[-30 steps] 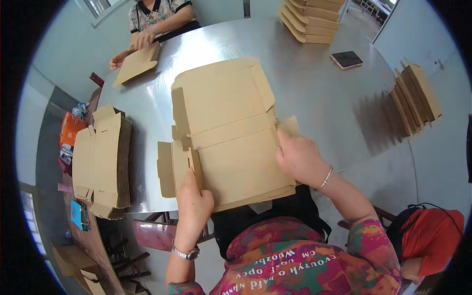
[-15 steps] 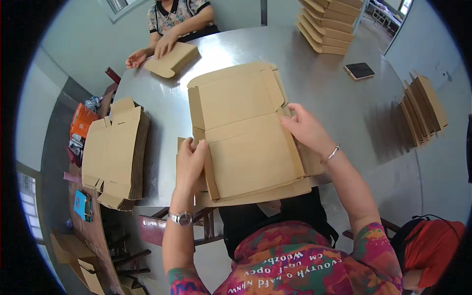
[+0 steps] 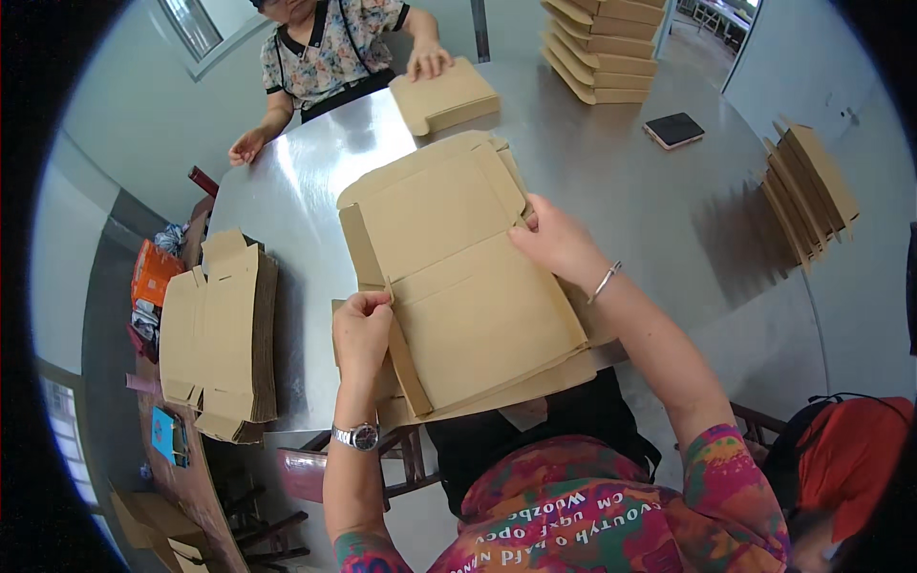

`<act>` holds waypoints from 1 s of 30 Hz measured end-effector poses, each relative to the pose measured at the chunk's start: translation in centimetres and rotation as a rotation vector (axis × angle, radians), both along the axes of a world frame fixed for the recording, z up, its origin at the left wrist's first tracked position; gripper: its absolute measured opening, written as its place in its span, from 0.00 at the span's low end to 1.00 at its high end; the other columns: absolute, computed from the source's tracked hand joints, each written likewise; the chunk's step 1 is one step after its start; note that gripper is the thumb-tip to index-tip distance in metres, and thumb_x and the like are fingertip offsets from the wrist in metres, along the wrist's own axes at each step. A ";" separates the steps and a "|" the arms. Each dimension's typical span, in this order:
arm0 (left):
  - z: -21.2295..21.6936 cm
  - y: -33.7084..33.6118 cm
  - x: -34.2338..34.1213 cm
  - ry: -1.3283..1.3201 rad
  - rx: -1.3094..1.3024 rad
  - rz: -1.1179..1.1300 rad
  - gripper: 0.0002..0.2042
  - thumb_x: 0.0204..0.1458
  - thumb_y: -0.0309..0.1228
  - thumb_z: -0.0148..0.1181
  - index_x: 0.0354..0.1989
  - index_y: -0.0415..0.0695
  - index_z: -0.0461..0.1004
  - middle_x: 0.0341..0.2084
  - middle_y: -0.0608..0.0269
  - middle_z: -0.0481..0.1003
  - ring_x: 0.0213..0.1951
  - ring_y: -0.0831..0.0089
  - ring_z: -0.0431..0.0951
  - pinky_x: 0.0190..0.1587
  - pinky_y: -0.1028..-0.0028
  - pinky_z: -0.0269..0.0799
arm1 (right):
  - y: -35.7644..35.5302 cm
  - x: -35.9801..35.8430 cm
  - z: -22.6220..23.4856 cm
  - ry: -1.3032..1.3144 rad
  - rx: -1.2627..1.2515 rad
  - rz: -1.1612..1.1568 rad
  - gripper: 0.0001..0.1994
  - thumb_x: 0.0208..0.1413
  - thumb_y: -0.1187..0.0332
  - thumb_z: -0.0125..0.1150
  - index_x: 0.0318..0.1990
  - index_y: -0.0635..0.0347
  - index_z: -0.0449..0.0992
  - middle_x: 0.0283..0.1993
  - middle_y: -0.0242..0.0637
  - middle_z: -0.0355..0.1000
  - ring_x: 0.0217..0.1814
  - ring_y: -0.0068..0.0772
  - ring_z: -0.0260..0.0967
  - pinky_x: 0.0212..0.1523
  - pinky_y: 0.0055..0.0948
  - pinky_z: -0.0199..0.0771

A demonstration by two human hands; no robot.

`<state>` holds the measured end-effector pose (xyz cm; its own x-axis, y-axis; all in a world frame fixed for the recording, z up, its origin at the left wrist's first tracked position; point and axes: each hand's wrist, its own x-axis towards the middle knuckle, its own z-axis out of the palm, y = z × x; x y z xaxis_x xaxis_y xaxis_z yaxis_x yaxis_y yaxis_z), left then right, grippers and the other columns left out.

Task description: The person picks up a cardboard blank from the floor and folds cardboard blanks into boxes by hand, stacking them onto a pile on the metal table.

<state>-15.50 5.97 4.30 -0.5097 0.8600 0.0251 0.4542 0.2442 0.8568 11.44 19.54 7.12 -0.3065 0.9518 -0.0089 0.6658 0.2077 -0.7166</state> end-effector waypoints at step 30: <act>0.5 0.3 1.3 -0.324 0.089 -0.053 0.31 0.46 0.21 0.62 0.62 0.36 0.63 0.29 0.62 0.75 0.30 0.78 0.76 0.33 0.78 0.72 | 4.8 -0.1 0.2 0.190 -0.361 0.276 0.16 0.46 0.64 0.66 0.37 0.66 0.74 0.31 0.40 0.74 0.27 0.26 0.70 0.27 0.26 0.71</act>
